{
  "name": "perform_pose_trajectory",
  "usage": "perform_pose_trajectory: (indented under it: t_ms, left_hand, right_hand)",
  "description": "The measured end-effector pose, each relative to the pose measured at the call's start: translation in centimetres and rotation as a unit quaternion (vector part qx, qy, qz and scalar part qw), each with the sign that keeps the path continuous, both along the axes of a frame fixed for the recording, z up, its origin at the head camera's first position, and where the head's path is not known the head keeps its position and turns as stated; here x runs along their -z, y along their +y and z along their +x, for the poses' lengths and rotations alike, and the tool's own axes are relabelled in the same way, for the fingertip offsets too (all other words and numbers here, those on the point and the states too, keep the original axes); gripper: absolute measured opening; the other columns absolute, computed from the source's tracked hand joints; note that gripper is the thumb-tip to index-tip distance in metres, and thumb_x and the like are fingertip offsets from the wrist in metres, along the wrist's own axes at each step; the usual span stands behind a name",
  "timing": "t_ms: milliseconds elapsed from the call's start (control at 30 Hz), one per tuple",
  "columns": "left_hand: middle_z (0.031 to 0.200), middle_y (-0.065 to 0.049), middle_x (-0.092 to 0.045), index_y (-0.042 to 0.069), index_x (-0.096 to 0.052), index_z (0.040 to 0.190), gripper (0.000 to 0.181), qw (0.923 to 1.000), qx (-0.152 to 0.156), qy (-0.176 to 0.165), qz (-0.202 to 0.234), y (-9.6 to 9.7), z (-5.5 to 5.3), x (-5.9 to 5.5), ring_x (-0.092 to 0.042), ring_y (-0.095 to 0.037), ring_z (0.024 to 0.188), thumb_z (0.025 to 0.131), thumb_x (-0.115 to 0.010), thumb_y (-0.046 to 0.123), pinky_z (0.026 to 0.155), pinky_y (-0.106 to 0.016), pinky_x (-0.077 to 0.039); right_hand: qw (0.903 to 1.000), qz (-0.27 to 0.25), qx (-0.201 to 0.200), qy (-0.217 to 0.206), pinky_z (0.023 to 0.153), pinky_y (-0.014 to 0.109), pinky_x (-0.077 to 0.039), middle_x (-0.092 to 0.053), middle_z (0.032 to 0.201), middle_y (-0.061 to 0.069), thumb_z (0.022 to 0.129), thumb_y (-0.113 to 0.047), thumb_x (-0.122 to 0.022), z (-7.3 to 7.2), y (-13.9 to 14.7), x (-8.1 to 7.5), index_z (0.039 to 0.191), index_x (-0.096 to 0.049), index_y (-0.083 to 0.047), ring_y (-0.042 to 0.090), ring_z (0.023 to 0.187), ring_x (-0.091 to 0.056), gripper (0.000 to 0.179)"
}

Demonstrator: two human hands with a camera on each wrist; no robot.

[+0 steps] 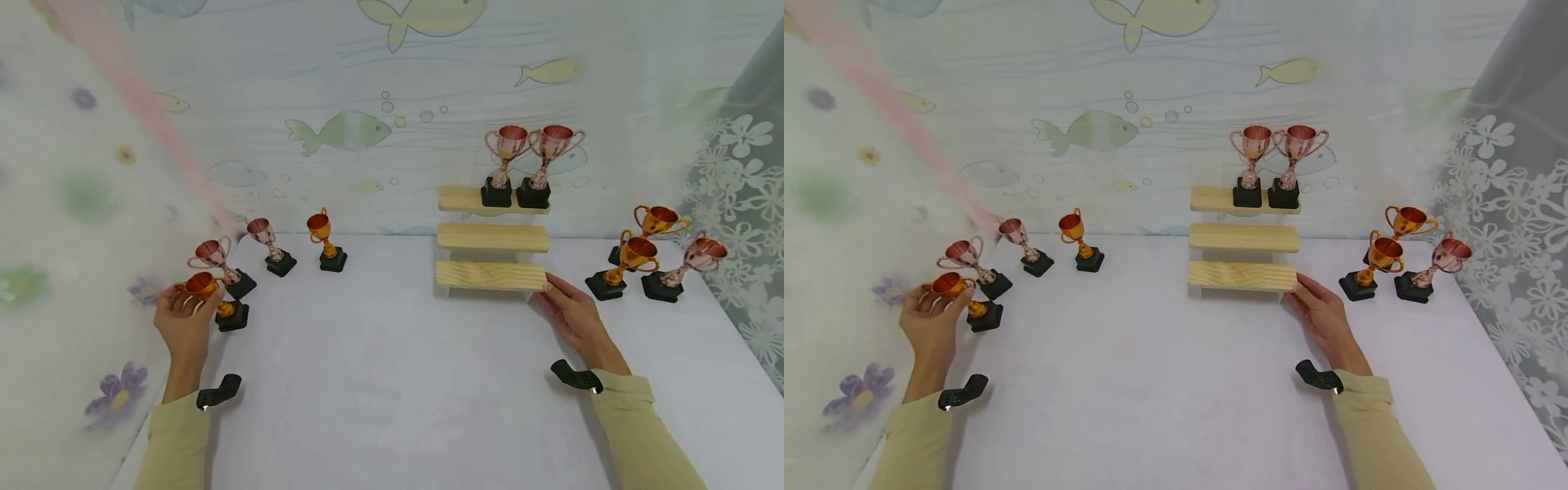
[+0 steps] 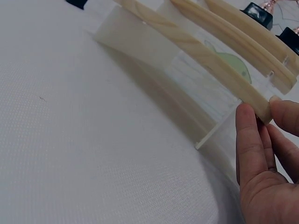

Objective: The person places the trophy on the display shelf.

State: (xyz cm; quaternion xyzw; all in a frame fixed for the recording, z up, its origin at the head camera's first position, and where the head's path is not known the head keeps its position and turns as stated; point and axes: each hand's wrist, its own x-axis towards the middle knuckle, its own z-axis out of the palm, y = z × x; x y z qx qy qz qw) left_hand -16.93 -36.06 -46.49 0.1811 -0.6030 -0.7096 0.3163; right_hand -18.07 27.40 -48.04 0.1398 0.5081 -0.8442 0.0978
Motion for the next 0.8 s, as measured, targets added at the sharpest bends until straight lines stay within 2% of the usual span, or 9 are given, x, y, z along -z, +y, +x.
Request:
perform_pose_trajectory:
  t_ms: [167, 400, 500, 667, 800]
  left_hand:
    - [0.113, -0.004, -0.066, 0.009, -0.060, 0.112, 0.047, 0.9999, 0.007, -0.004, 0.011, 0.03, 0.13, -0.09, -0.066, -0.015, 0.100, 0.076, -0.087, -0.003, 0.081, -0.012, -0.056]
    - [0.119, 0.000, -0.065, 0.011, -0.063, 0.119, 0.048, 0.9993, 0.016, -0.028, -0.020, -0.19, 0.22, -0.25, -0.063, -0.014, 0.107, 0.078, -0.087, 0.003, 0.084, -0.009, -0.054]
    - [0.117, 0.000, -0.066, 0.009, -0.065, 0.120, 0.047, 0.9990, 0.023, -0.023, -0.030, -0.17, 0.38, -0.30, -0.064, -0.014, 0.106, 0.078, -0.086, 0.001, 0.085, -0.009, -0.054]
    - [0.112, -0.001, -0.068, 0.007, -0.067, 0.117, 0.045, 0.9988, 0.030, -0.011, -0.036, -0.06, 0.49, -0.48, -0.065, -0.014, 0.099, 0.077, -0.086, -0.002, 0.083, -0.010, -0.055]
    - [0.109, -0.003, -0.069, 0.006, -0.068, 0.114, 0.045, 0.9989, 0.030, -0.004, -0.035, 0.00, 0.52, -0.74, -0.066, -0.015, 0.095, 0.075, -0.087, -0.003, 0.081, -0.011, -0.056]
  right_hand:
    - [1.0000, -0.006, 0.003, 0.005, 0.094, 0.019, -0.055, -0.065, 0.114, -0.011, 0.100, -0.013, -0.064, 0.11, 0.05, 0.01, 0.162, -0.019, -0.005, 0.001, 0.103, -0.068, 0.077]
    - [0.9994, -0.032, 0.004, 0.016, 0.093, 0.020, -0.056, -0.070, 0.113, -0.009, 0.099, -0.010, -0.065, 0.13, 0.11, 0.21, 0.159, -0.030, -0.007, 0.004, 0.103, -0.069, 0.069]
    - [0.9993, -0.034, 0.002, 0.019, 0.093, 0.020, -0.056, -0.071, 0.113, -0.008, 0.099, -0.010, -0.066, 0.19, 0.14, 0.23, 0.159, -0.029, -0.006, 0.004, 0.104, -0.069, 0.071]
    - [0.9993, -0.032, 0.000, 0.019, 0.094, 0.020, -0.056, -0.070, 0.113, -0.009, 0.099, -0.010, -0.065, 0.17, 0.19, 0.14, 0.161, -0.019, -0.003, 0.004, 0.104, -0.069, 0.077]
    - [0.9992, -0.036, -0.001, 0.015, 0.094, 0.021, -0.055, -0.070, 0.114, -0.008, 0.100, -0.010, -0.064, 0.12, 0.15, 0.02, 0.161, -0.024, -0.006, 0.004, 0.104, -0.069, 0.073]
